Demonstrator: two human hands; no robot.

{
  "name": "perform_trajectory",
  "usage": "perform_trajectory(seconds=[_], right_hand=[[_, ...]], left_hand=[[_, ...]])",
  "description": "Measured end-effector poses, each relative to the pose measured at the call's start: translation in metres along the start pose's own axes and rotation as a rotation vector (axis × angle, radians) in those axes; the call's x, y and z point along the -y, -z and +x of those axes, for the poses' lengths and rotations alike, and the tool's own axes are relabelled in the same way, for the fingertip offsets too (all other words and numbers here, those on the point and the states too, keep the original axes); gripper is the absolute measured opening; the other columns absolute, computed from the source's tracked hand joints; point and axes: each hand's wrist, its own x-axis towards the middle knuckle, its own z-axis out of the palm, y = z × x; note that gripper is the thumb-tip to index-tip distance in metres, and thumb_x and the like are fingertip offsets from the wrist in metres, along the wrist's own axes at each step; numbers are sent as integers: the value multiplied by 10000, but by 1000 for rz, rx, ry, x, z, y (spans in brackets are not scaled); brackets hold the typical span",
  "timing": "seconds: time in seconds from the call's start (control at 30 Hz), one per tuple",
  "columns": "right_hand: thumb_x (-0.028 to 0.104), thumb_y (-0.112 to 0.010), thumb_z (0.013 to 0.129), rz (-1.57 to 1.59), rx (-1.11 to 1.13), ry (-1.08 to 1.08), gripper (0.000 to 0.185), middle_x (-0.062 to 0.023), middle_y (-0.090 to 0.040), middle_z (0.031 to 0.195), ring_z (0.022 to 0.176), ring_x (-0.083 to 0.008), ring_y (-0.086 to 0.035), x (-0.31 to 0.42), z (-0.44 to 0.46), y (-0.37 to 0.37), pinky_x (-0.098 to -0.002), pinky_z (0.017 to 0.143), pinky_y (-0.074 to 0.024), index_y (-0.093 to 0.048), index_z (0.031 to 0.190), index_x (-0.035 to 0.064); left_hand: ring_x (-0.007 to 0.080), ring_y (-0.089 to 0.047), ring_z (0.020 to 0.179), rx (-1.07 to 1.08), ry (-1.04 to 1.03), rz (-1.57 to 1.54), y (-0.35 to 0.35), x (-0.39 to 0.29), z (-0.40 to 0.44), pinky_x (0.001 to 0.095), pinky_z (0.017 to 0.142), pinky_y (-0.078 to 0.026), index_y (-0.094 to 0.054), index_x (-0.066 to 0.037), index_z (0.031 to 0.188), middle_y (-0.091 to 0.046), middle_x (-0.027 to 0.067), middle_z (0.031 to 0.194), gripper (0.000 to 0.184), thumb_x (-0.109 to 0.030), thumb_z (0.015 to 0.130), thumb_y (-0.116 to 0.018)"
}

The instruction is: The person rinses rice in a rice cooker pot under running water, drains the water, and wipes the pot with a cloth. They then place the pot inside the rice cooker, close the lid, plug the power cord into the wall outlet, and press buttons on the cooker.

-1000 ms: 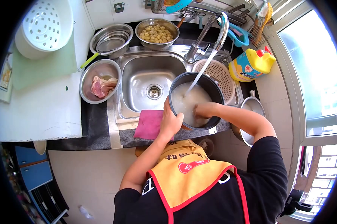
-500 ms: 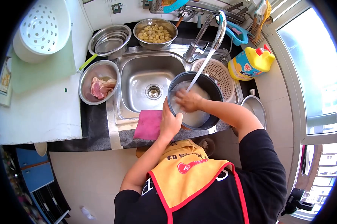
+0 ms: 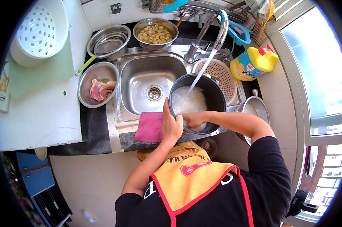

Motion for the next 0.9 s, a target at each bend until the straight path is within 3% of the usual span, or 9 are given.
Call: perform_trajectory(seconds=[0.13, 0.2, 0.23, 0.33, 0.57, 0.6, 0.77, 0.87, 0.9], right_hand=[[80, -592, 637, 226, -321, 81, 535, -227, -508, 1125, 1064, -334, -474, -19, 38, -5, -370, 924, -355, -475, 1153, 7], [138, -604, 642, -339, -536, 281, 464, -175, -502, 1093, 1058, -343, -453, -29, 52, 6, -390, 917, -364, -521, 1087, 40], [138, -604, 642, -337, -538, 280, 464, -175, -502, 1093, 1058, -343, -453, -28, 50, 12, -390, 917, -364, -521, 1087, 40], [311, -586, 676, -1104, -428, 42, 415, -114, -461, 1152, 1121, -293, -408, -9, 35, 25, -410, 879, -400, -552, 1045, 124], [327, -562, 713, -1224, -305, -336, 471, -164, -439, 1188, 1088, -328, -462, -14, -17, 22, -426, 762, -482, -508, 1102, 66], [315, -554, 729, -1200, -202, -478, 477, -174, -449, 1191, 1031, -326, -517, -12, -21, 16, -404, 783, -479, -495, 1107, 31], [224, -550, 756, -883, 18, -490, 434, -196, -511, 1148, 1021, -325, -527, -2, -20, 1, -387, 849, -442, -487, 1139, 30], [104, -526, 738, -195, 160, -24, 424, -233, -505, 1153, 1022, -345, -503, -7, -3, 4, -402, 820, -417, -455, 1140, -12], [104, -526, 738, -198, 160, -23, 424, -233, -505, 1153, 1022, -345, -503, -8, 4, 2, -402, 820, -417, -455, 1140, -12]], left_hand=[[380, -336, 1208, 19, 5, 19, 0, 2, 3, 409, 1011, -278, -204, -18, 1341, -317, 229, 1330, 651, -112, 742, -444], [380, -333, 1210, 19, -6, 11, -1, 4, 3, 409, 1012, -276, -210, -19, 1337, -319, 229, 1328, 650, -114, 740, -447], [380, -329, 1212, 16, -17, 1, -1, 4, 3, 408, 1014, -274, -215, -20, 1334, -321, 229, 1326, 648, -116, 737, -449], [375, -312, 1226, 15, -33, 15, -1, 4, 3, 405, 1019, -267, -201, -26, 1342, -302, 230, 1337, 657, -119, 740, -447], [364, -248, 1274, -7, -12, 2, -1, -1, 1, 400, 1038, -237, -163, -35, 1363, -229, 225, 1382, 673, -115, 755, -440], [363, -243, 1277, -26, -26, 4, -3, 1, 1, 401, 1040, -235, -163, -42, 1365, -226, 225, 1384, 671, -116, 758, -438], [359, -244, 1280, -48, -38, -6, -4, 0, 0, 398, 1043, -231, -168, -56, 1368, -220, 220, 1389, 666, -118, 763, -438], [364, -273, 1260, -50, -21, 5, -2, -2, 0, 401, 1032, -247, -180, -52, 1363, -250, 224, 1374, 664, -119, 755, -438], [368, -292, 1245, -15, 12, 2, -1, -4, 1, 403, 1024, -257, -188, -49, 1360, -271, 226, 1361, 662, -121, 751, -437]])
